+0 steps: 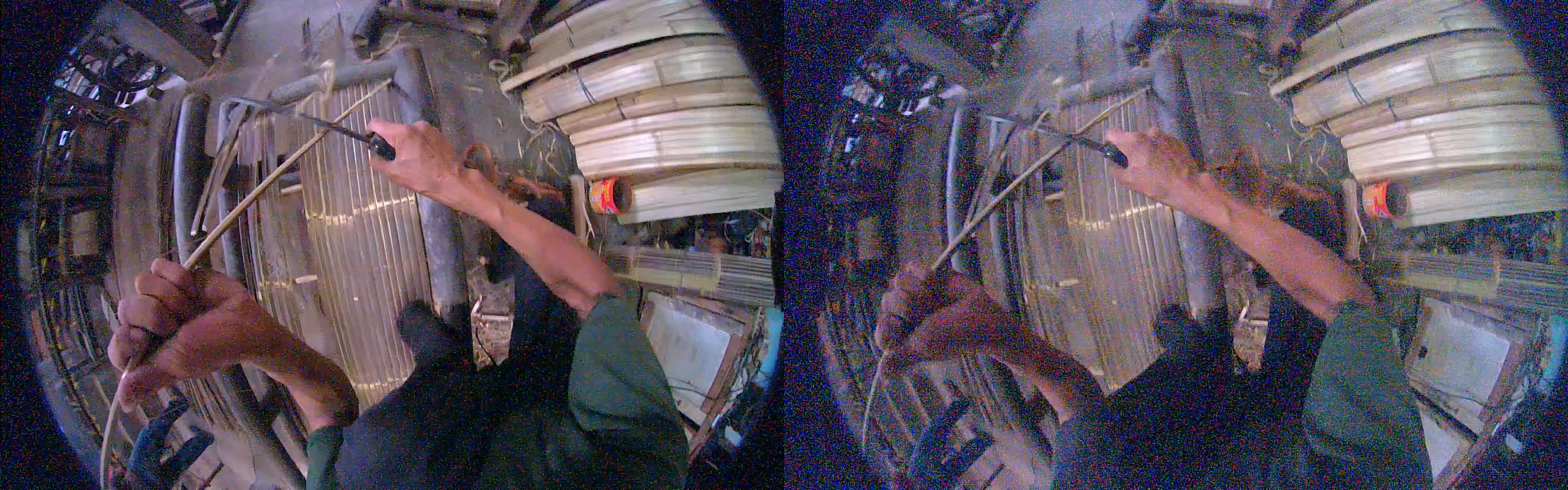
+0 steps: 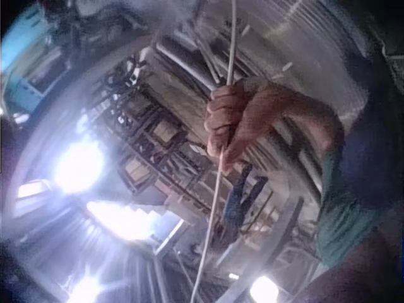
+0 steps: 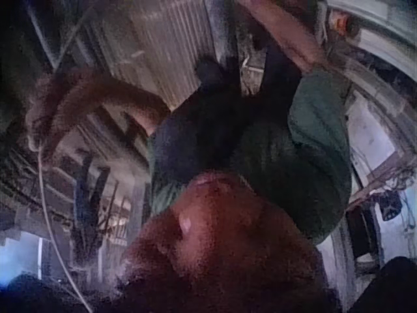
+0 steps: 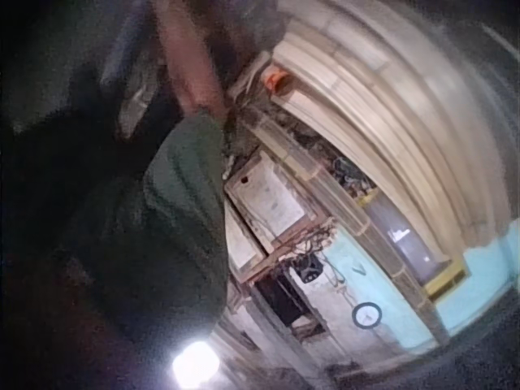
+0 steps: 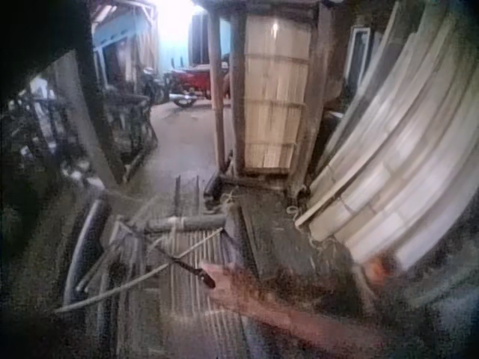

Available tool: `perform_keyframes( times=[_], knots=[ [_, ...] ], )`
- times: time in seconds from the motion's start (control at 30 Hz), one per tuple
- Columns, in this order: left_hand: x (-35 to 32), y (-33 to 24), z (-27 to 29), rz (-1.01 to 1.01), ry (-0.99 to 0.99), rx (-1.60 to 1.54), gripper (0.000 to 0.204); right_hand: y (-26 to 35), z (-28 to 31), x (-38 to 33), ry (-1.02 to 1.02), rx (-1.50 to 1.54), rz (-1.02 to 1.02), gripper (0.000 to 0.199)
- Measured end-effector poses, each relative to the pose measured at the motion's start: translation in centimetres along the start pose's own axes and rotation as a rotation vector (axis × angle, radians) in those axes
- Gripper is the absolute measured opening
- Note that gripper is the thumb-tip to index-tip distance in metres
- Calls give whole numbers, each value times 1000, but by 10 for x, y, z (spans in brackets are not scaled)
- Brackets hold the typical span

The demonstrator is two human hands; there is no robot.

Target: The person weaves a bamboo mat by hand, inserting thin bamboo strips into a frame and securing them with twine. They use a knife to trim excess material and adjust the strips to maintain alignment.

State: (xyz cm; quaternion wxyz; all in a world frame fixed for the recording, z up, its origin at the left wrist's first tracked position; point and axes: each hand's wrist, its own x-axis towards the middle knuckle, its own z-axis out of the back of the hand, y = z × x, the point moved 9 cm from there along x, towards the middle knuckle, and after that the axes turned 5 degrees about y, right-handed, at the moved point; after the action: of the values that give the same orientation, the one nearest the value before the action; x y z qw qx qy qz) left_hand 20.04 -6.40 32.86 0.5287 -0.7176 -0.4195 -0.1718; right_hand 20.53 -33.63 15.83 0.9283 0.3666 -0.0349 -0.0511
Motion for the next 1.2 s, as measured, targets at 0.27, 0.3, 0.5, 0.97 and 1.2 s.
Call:
perform_keyframes(
  times=[0.27, 0.3, 0.5, 0.97, 1.2],
  knots=[
    [1, 19, -5, 106, 102, -426, 54, -28, 7, 7, -27, -115, -23, 24],
    [10, 8, 1, 77, 36, -260, 54, -11, 4, 0, -16, -79, 5, 24],
    [12, -1, 0, 52, 14, -188, 56, -8, -5, -2, -188, -75, 295, 25],
    [4, 3, 15, 121, -257, 59, 55, 74, -8, -25, -56, 149, 216, 25],
    [-1, 3, 14, 119, -303, 92, 53, 62, -12, -16, -28, 122, 105, 26]
  ],
)
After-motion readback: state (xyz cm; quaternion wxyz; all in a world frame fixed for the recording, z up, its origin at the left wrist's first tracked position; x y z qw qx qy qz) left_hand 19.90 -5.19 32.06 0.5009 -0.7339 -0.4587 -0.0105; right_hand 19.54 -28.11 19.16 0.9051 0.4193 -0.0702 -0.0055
